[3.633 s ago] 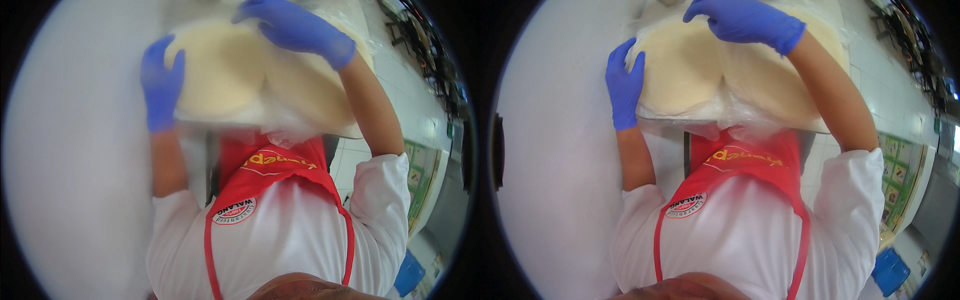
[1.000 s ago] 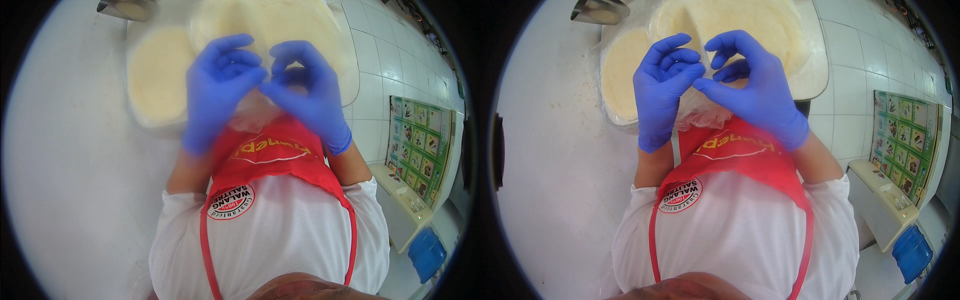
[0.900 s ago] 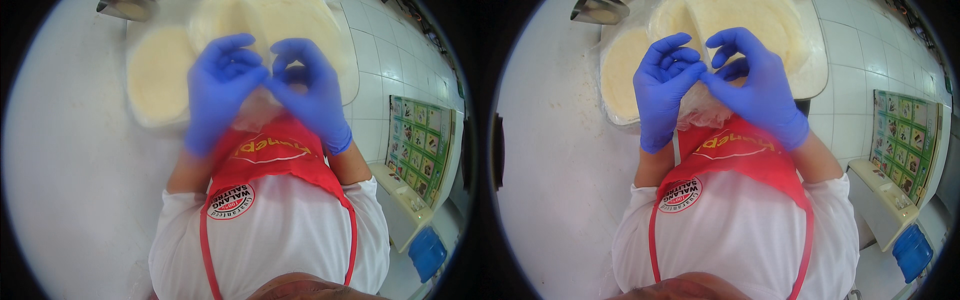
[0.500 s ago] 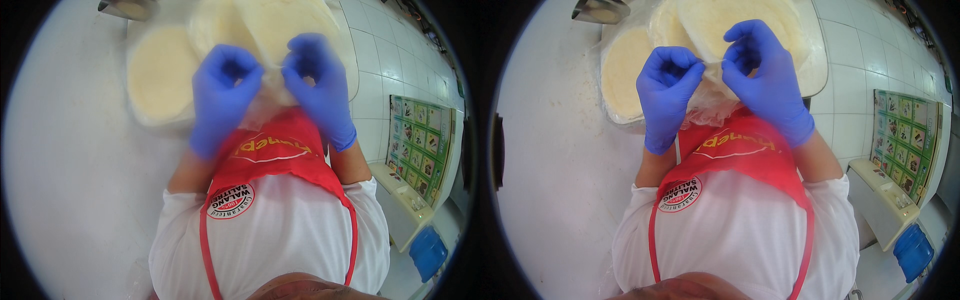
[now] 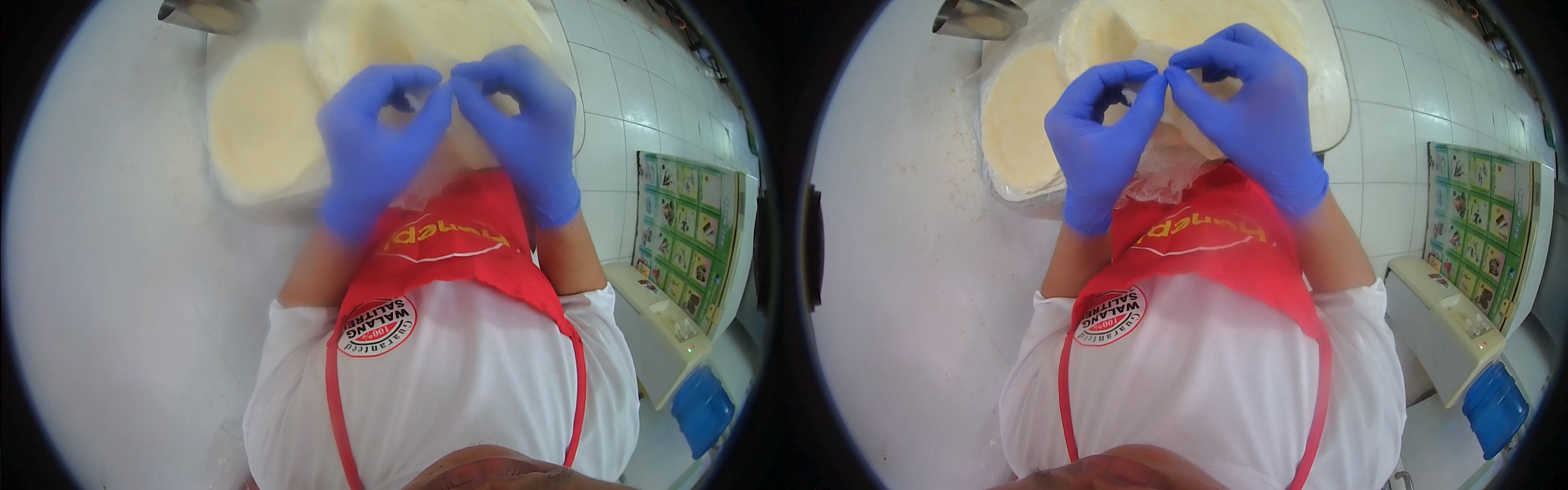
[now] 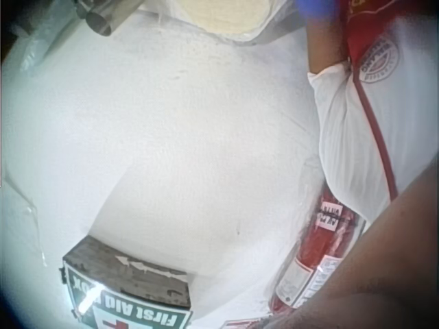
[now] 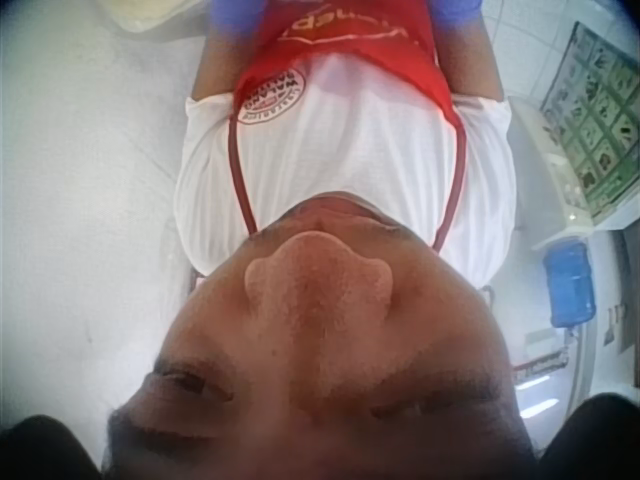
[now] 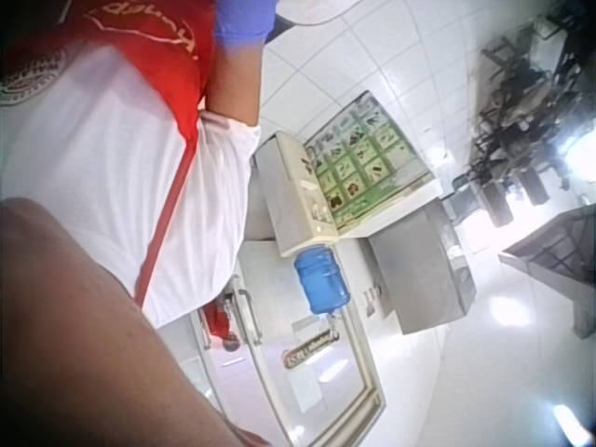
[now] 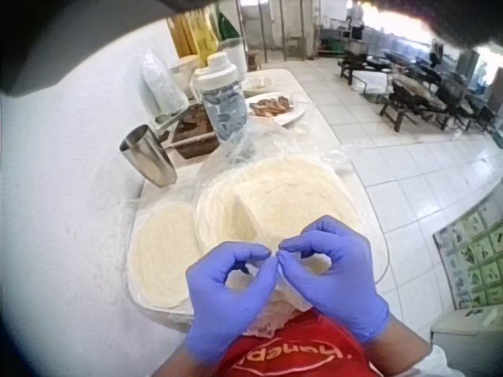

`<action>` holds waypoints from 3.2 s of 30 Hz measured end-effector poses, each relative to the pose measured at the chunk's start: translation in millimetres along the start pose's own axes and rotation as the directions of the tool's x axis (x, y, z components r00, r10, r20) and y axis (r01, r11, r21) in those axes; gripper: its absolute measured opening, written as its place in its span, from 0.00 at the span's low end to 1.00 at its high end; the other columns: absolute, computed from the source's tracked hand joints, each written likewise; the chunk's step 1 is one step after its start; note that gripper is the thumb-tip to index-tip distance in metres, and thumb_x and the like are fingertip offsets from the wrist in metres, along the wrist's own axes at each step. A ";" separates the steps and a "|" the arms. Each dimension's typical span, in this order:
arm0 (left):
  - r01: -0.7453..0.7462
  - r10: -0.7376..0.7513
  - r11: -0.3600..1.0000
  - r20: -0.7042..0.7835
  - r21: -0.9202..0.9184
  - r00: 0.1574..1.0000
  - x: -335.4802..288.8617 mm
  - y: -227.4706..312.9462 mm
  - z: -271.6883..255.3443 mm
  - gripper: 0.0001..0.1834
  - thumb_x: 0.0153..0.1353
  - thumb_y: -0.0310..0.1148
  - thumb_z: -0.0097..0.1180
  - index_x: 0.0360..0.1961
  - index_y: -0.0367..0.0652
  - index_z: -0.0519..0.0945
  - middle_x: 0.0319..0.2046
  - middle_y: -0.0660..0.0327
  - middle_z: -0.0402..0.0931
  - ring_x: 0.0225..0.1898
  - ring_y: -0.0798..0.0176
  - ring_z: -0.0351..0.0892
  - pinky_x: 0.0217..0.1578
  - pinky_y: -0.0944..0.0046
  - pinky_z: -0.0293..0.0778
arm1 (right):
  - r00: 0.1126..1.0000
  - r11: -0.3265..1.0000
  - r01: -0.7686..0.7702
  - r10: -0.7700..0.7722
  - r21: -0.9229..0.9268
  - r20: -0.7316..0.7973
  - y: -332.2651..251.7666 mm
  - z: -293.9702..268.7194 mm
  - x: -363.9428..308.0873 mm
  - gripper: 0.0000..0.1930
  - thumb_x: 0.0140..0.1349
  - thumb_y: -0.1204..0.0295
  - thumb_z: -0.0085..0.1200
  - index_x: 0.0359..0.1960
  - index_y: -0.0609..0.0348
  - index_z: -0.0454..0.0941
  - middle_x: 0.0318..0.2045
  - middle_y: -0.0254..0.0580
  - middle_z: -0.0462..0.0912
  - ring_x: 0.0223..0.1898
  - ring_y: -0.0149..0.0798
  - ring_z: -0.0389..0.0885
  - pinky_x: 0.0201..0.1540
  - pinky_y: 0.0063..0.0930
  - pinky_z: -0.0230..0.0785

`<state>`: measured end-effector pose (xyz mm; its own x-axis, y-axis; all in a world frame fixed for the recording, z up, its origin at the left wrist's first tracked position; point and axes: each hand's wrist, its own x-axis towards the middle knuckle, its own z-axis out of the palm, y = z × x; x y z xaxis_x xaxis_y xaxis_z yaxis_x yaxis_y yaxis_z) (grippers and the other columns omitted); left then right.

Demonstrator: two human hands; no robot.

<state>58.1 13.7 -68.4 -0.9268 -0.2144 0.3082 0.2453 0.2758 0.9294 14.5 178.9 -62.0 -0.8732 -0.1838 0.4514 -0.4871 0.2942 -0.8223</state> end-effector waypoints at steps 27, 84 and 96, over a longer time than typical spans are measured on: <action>-0.103 0.089 0.990 0.144 0.097 0.986 27.8 -13.1 -8.1 0.11 0.60 0.16 0.55 0.40 0.35 0.87 0.39 0.59 0.87 0.45 0.65 0.83 0.51 0.66 0.76 | 0.982 0.999 0.047 -0.046 -0.001 0.185 18.9 -10.4 8.9 0.16 0.57 0.87 0.53 0.42 0.56 0.89 0.45 0.44 0.85 0.31 0.35 0.80 0.35 0.25 0.73; 0.264 -0.262 0.964 0.050 -0.031 0.964 43.2 -6.3 -16.8 0.14 0.61 0.19 0.65 0.49 0.34 0.88 0.48 0.58 0.86 0.45 0.70 0.81 0.51 0.70 0.76 | 0.981 0.990 -0.099 0.080 0.100 0.179 18.4 -19.3 13.1 0.26 0.53 0.87 0.45 0.51 0.57 0.86 0.54 0.47 0.83 0.47 0.39 0.84 0.46 0.27 0.74; 0.226 -0.226 0.974 -0.018 -0.009 0.974 50.1 1.1 -14.3 0.32 0.53 0.31 0.76 0.59 0.35 0.78 0.48 0.54 0.82 0.52 0.62 0.79 0.51 0.62 0.77 | 0.976 0.953 -0.172 0.130 0.251 0.176 19.7 -10.8 10.4 0.18 0.56 0.86 0.49 0.44 0.58 0.88 0.42 0.43 0.83 0.38 0.34 0.80 0.42 0.26 0.72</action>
<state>15.9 -10.1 -49.1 -0.9530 -0.2883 0.0936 0.0319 0.2116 0.9768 -4.4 192.9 -69.8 -0.9121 -0.3059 0.2731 -0.3095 0.0767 -0.9478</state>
